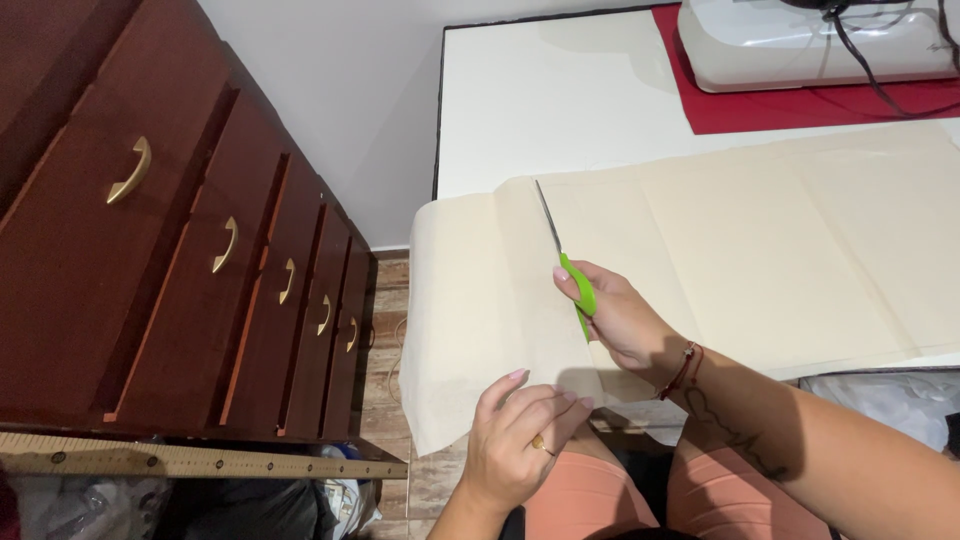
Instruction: The person cuts a large piece of beige fabric into smaller strips using green scissors. They work while seated with the fabric on their lap, occasionally adjusting the material and placing cut pieces on the table.
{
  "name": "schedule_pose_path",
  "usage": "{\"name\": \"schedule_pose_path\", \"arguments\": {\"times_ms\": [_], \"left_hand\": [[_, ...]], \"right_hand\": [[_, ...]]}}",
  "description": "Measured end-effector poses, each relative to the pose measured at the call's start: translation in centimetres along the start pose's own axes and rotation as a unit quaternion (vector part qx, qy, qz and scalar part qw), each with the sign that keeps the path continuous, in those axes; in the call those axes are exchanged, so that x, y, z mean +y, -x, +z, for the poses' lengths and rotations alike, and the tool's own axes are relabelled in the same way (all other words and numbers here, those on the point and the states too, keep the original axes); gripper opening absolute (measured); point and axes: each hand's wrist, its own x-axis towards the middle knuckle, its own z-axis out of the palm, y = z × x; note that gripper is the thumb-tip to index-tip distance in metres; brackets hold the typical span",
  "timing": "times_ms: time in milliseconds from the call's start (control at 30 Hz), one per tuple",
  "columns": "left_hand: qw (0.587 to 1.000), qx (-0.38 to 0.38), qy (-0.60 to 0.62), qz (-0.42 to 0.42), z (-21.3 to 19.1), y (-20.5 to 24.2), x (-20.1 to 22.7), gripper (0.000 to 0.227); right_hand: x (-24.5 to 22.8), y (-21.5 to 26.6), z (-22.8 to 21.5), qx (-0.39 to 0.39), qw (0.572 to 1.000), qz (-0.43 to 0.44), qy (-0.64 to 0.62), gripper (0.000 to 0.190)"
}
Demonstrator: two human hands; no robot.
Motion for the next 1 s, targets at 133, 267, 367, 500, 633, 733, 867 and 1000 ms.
{"name": "schedule_pose_path", "arguments": {"times_ms": [133, 267, 367, 500, 633, 733, 867, 1000], "left_hand": [[1.000, 0.003, -0.004, 0.000, 0.0, 0.0, 0.2, 0.023], [1.000, 0.000, 0.016, -0.020, 0.2, 0.3, 0.3, 0.014], [0.999, -0.002, 0.018, -0.029, 0.3, 0.7, 0.5, 0.009], [1.000, -0.022, 0.009, -0.016, 0.0, 1.1, 0.3, 0.016], [0.999, -0.032, 0.024, -0.017, 0.1, 1.4, 0.2, 0.014], [0.999, -0.035, 0.018, -0.018, 0.1, 1.5, 0.3, 0.017], [0.999, -0.034, 0.019, -0.016, -0.1, 1.3, 0.3, 0.016], [0.999, -0.027, 0.019, -0.020, 0.0, 1.5, 0.4, 0.016]], "right_hand": [[-0.4, 0.0, 0.1, 0.000, 1.000, -0.003, 0.000, 0.056], [-1.1, -0.8, 0.2, -0.009, 1.000, -0.020, -0.014, 0.035], [-1.7, -1.4, 0.4, -0.005, 1.000, -0.022, -0.012, 0.042], [-2.2, -1.3, 0.7, 0.005, 1.000, -0.013, -0.010, 0.045], [-1.4, -2.0, 0.2, -0.003, 0.999, -0.031, -0.007, 0.045], [-1.3, -2.0, 0.1, -0.010, 0.999, -0.044, 0.000, 0.043], [-1.3, -2.1, 0.1, 0.001, 1.000, -0.022, 0.020, 0.035], [-0.7, -2.6, -0.2, -0.010, 0.999, -0.049, 0.008, 0.035]]}}
